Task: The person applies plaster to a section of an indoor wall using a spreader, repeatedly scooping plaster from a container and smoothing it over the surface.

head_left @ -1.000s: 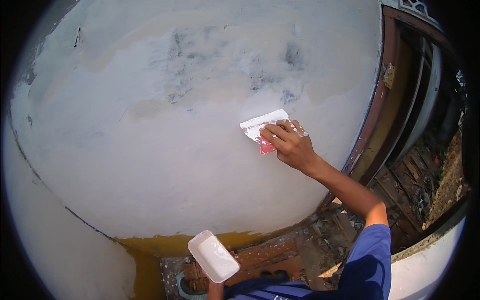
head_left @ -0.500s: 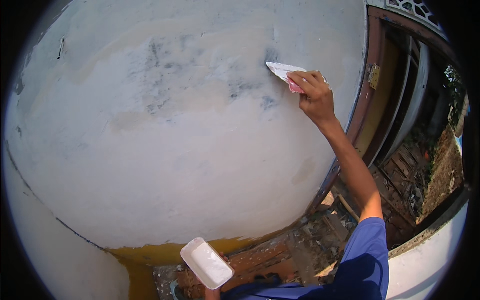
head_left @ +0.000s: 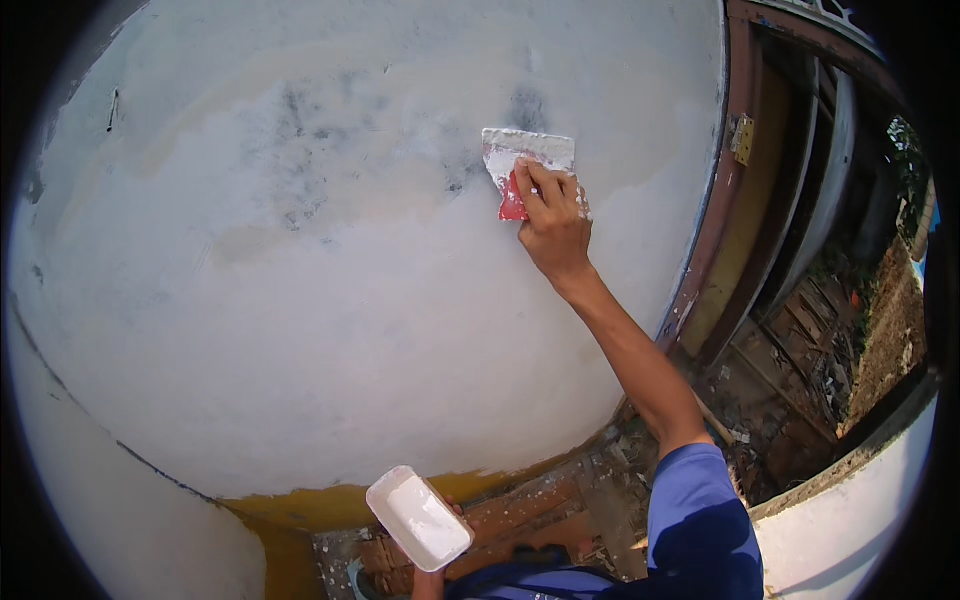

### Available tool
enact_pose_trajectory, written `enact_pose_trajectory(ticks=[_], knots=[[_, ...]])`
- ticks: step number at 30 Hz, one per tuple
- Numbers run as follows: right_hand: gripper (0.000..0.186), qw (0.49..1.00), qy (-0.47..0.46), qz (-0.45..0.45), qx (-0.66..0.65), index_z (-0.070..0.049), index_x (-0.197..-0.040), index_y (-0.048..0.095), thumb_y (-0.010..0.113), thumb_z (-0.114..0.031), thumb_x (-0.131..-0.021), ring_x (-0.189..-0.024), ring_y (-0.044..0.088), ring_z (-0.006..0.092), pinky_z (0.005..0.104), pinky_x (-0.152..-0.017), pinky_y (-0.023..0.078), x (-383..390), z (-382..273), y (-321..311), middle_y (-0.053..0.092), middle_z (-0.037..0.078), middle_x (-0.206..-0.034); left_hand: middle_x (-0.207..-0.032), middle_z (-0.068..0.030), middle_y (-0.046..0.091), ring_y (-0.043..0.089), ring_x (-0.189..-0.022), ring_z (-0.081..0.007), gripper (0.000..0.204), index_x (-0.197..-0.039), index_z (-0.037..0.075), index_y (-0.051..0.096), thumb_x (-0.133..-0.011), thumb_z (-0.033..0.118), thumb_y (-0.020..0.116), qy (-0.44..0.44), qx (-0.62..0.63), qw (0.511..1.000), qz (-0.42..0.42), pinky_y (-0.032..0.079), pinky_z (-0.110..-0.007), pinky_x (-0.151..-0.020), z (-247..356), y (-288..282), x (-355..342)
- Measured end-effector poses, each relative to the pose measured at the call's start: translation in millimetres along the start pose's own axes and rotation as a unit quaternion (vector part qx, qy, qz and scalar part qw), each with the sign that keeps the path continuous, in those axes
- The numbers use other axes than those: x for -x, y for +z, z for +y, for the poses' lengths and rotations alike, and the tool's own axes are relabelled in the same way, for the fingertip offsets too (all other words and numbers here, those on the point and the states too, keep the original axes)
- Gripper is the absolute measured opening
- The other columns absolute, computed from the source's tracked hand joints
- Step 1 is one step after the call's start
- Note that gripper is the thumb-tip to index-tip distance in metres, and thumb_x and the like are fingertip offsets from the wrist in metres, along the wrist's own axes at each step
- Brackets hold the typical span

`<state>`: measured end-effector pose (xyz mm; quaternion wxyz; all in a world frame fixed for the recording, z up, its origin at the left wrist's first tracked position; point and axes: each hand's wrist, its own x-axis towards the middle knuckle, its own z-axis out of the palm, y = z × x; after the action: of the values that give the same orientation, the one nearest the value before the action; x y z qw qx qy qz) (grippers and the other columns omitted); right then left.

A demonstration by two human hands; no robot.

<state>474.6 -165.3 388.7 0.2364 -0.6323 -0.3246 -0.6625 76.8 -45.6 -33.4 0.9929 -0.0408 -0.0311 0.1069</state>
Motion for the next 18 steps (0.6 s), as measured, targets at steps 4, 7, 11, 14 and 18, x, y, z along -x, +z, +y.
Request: enact_pose_trajectory(ticks=[4, 7, 11, 14, 18], knots=[[0.055, 0.991, -0.047, -0.112, -0.057, -0.006, -0.123, 0.066, 0.064, 0.006, -0.069, -0.096, 0.06, 0.0246, 0.0371, -0.078, 0.05, 40, -25, -38, 0.064, 0.001, -0.118, -0.153, -0.0145, 0.044, 0.046, -0.136, -0.0362, 0.097, -0.151, 0.022, 0.042, -0.07, 0.07, 0.068, -0.013, -0.013, 1.0, -0.02, 0.023, -0.074, -0.113, 0, 1, 15], [0.052, 0.983, -0.03, -0.115, -0.141, -0.003, -0.12, 0.067, 0.065, 0.01, -0.069, -0.094, 0.061, 0.024, 0.0355, -0.077, 0.052, 12, -5, -67, 0.066, 0.003, -0.115, -0.153, -0.0155, 0.043, 0.047, -0.136, -0.0365, 0.098, -0.151, 0.021, 0.042, -0.07, 0.07, 0.069, 0.008, -0.054, 0.999, -0.003, 0.023, -0.075, -0.112, 7, -10, 26], [0.019, 0.809, 0.329, -0.111, -0.475, 0.002, -0.11, 0.067, 0.065, 0.004, -0.091, -0.101, 0.064, 0.0137, 0.0327, -0.082, 0.055, -51, 19, -70, 0.068, 0.007, -0.112, -0.15, -0.0166, 0.046, 0.048, -0.135, -0.0366, 0.095, -0.15, 0.021, 0.043, -0.073, 0.07, 0.067, 0.035, -0.109, 0.992, -0.05, 0.024, -0.075, -0.112, 2, -4, 26], [0.031, 0.562, 0.468, 0.029, -0.682, 0.007, -0.118, 0.062, 0.067, 0.006, -0.087, -0.105, 0.064, 0.0176, 0.0318, -0.088, 0.053, -63, 36, -31, 0.067, 0.011, -0.117, -0.147, -0.0163, 0.05, 0.048, -0.135, -0.0361, 0.09, -0.148, 0.02, 0.045, -0.075, 0.07, 0.064, 0.041, -0.122, 0.992, 0.015, 0.023, -0.076, -0.112, -6, 2, 25], [0.046, 0.573, 0.557, 0.078, -0.596, 0.008, -0.13, 0.054, 0.068, 0.005, -0.086, -0.11, 0.063, 0.0219, 0.0344, -0.097, 0.052, -27, 17, -3, 0.062, 0.016, -0.124, -0.144, -0.0159, 0.053, 0.049, -0.133, -0.0354, 0.084, -0.146, 0.017, 0.048, -0.081, 0.068, 0.06, 0.035, -0.081, 0.996, -0.007, 0.022, -0.076, -0.111, -18, 20, 20]])
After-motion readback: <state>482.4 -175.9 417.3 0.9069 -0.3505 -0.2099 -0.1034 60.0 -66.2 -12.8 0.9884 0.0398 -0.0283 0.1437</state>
